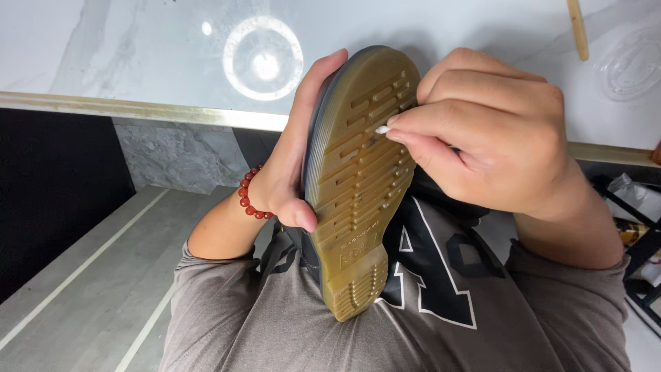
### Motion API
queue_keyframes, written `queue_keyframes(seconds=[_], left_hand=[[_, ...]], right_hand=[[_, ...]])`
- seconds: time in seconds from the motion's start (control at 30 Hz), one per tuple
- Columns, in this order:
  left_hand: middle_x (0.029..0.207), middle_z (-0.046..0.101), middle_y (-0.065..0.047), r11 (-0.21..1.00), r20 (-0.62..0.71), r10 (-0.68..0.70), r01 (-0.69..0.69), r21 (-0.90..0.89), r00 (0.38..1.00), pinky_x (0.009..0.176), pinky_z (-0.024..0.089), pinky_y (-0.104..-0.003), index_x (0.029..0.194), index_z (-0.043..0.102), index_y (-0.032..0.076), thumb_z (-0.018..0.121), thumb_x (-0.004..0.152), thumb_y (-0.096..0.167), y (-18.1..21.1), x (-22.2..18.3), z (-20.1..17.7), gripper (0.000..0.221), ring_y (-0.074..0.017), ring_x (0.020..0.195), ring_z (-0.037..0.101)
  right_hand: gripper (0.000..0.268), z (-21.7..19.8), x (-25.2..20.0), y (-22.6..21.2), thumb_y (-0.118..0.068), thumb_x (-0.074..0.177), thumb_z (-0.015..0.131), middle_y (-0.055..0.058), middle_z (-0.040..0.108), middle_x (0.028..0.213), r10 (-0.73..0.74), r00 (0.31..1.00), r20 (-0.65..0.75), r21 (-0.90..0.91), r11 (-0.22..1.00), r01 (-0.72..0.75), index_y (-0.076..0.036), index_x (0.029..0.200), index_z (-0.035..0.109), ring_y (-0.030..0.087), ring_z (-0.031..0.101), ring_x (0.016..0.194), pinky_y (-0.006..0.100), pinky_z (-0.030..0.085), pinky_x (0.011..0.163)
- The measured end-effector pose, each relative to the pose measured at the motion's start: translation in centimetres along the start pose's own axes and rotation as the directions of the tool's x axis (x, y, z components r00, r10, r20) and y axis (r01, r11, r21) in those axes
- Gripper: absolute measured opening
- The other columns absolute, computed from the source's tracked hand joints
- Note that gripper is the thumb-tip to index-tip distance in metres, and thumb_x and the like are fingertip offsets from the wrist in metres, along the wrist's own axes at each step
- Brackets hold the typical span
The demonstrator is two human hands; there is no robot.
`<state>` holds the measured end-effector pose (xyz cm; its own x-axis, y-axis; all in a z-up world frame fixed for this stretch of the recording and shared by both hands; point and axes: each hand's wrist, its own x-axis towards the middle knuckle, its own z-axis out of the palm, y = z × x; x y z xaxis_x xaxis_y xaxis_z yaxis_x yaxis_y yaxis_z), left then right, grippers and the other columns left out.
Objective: The person applies glue into a small hole in a boot sole using a cotton swab, carefully rotating the swab to coat the inner edges.
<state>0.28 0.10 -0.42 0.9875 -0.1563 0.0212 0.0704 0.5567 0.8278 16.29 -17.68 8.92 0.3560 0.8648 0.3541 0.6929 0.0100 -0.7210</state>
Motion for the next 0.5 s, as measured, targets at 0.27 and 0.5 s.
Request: queue_keyframes(seconds=[0.27,0.5], left_hand=[[0.165,0.029,-0.020,0.999,-0.011,0.005,-0.005,0.037,1.000,0.126,0.036,-0.045,0.163,-0.003,0.010,0.084,0.077,0.071,0.4,0.2,0.3,0.137,-0.0306,0.150,0.037],[0.167,0.027,-0.019,0.999,-0.013,0.049,-0.049,0.014,0.999,0.128,0.035,-0.044,0.165,-0.004,0.010,0.083,0.079,0.071,0.0,0.1,0.3,0.137,-0.0297,0.153,0.035]], right_hand=[[0.020,0.1,-0.6,0.0,0.006,0.084,0.087,0.012,0.062,0.078,-0.029,1.000,0.004,0.005,1.000,0.029,0.005,0.093,0.070,0.027,0.064,0.075,0.036,0.049,0.063],[0.027,-0.9,0.2,0.1,-0.002,0.071,0.093,0.010,0.061,0.066,-0.159,0.983,0.096,-0.144,0.974,0.172,0.006,0.087,0.073,0.023,0.057,0.059,0.033,0.042,0.048]])
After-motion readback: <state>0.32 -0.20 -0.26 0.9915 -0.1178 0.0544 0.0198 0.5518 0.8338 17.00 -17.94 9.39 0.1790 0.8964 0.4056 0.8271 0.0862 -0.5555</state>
